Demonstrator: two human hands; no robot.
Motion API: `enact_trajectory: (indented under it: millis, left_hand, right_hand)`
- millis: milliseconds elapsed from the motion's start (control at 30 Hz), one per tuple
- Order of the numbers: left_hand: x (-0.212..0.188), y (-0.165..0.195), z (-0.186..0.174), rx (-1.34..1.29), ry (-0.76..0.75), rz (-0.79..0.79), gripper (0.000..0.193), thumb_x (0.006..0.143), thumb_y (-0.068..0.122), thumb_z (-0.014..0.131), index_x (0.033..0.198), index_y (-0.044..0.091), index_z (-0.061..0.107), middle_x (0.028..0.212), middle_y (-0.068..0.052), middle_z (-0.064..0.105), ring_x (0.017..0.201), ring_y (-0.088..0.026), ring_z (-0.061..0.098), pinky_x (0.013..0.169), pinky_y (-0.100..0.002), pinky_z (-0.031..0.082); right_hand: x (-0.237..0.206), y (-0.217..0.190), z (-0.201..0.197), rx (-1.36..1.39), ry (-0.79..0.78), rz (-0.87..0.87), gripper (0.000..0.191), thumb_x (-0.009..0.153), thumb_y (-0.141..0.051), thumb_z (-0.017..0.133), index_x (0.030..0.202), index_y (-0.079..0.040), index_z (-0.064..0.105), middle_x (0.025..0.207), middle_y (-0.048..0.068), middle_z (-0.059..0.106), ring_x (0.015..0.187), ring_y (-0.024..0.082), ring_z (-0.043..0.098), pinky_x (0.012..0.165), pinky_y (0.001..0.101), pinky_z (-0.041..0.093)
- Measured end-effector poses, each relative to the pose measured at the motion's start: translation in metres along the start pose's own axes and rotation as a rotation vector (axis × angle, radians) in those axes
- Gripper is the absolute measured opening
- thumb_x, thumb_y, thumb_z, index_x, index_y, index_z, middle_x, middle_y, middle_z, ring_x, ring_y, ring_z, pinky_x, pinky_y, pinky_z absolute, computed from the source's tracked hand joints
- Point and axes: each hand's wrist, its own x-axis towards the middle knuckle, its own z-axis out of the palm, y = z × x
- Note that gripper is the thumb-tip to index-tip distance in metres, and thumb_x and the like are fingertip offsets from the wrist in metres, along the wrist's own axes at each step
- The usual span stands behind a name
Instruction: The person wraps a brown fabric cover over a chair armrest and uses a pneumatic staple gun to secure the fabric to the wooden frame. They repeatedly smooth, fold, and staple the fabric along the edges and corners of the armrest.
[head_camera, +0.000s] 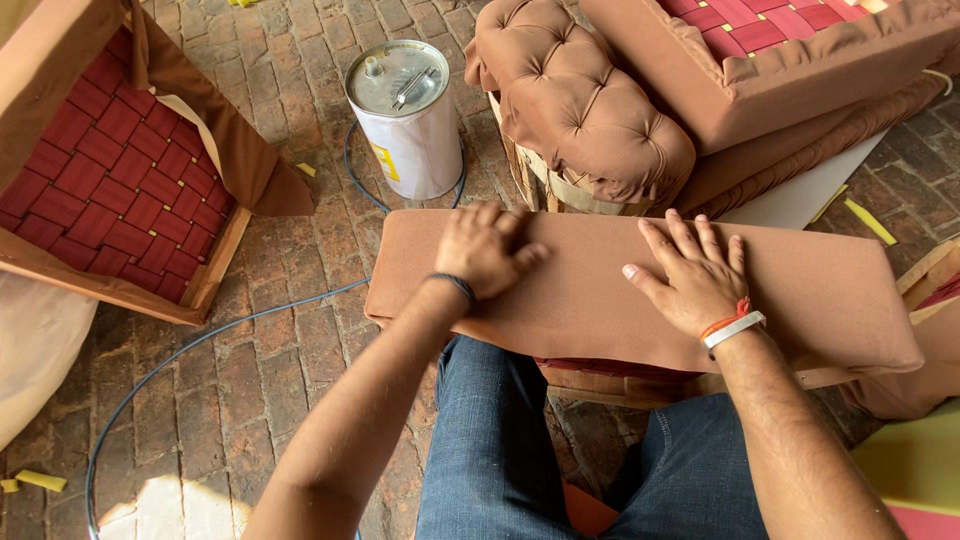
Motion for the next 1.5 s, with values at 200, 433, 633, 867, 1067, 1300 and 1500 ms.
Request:
enact_trajectory:
  millis: [200,433,633,867,1067,1300,1500]
  left_hand:
    - [0.014,-0.037,-0.011,-0.134,0.071,-0.176,0.063,0.095,0.068,0.041,0.11,0.02,0.079,0.111,-0.015,0.075,0.108,-0.034,0.068,0.1,-0.049,0.048]
    - [0.002,-0.022,0.005,-0.064,0.207,-0.138,0.06,0.099,0.062,0.042,0.113,0.017,0.078,0.116,-0.014,0.074,0.118,-0.033,0.063,0.108,-0.048,0.038]
    - [0.004,-0.008,0.003,-0.023,0.179,-0.185,0.058,0.101,0.062,0.041,0.114,0.019,0.078,0.118,-0.013,0.074,0.121,-0.031,0.063,0.11,-0.046,0.039]
    - [-0.01,-0.026,-0.014,-0.083,0.073,-0.178,0.055,0.092,0.065,0.045,0.123,0.028,0.072,0.124,-0.009,0.071,0.12,-0.031,0.062,0.106,-0.046,0.044]
    - [-0.009,-0.078,-0.001,-0.101,0.18,-0.269,0.052,0.098,0.06,0.047,0.122,0.022,0.072,0.127,-0.009,0.07,0.124,-0.032,0.059,0.104,-0.048,0.046]
    - [-0.03,-0.102,0.019,-0.165,0.344,-0.392,0.043,0.097,0.054,0.053,0.113,0.02,0.076,0.125,-0.006,0.071,0.119,-0.034,0.06,0.102,-0.049,0.047]
    - [-0.034,-0.095,0.009,-0.067,0.346,-0.408,0.048,0.099,0.052,0.051,0.116,0.013,0.073,0.125,-0.013,0.07,0.121,-0.037,0.058,0.102,-0.055,0.04]
  right_hand:
    - [-0.022,-0.014,-0.013,0.068,0.106,0.001,0.076,0.09,-0.068,0.053,0.155,-0.03,0.043,0.165,0.008,0.034,0.152,0.038,0.024,0.12,0.064,0.011]
    - [-0.036,0.02,-0.041,0.189,-0.005,0.113,0.076,0.091,-0.068,0.051,0.153,-0.023,0.043,0.163,0.012,0.031,0.151,0.035,0.021,0.119,0.0577,0.005]
    - [-0.039,0.102,-0.068,0.078,-0.113,0.465,0.073,0.097,-0.071,0.035,0.154,-0.025,0.044,0.165,0.007,0.036,0.157,0.027,0.023,0.129,0.0573,0.001]
    - [-0.072,0.129,-0.048,0.201,0.069,0.611,0.083,0.092,-0.072,0.052,0.156,-0.022,0.036,0.169,0.014,0.021,0.152,0.039,0.016,0.118,0.0619,0.018]
    - [-0.11,0.173,-0.026,0.545,0.286,0.96,0.071,0.09,-0.068,0.068,0.122,-0.004,0.076,0.12,0.022,0.074,0.114,0.035,0.07,0.101,0.0454,0.051]
    - [-0.042,0.164,-0.025,0.549,0.337,0.826,0.059,0.093,-0.059,0.064,0.129,-0.013,0.07,0.124,0.015,0.071,0.115,0.033,0.067,0.1,0.0446,0.05]
    - [-0.032,0.084,-0.001,0.119,0.366,0.414,0.049,0.11,-0.037,0.041,0.157,-0.024,0.046,0.17,0.016,0.023,0.151,0.055,0.006,0.116,0.0731,0.006]
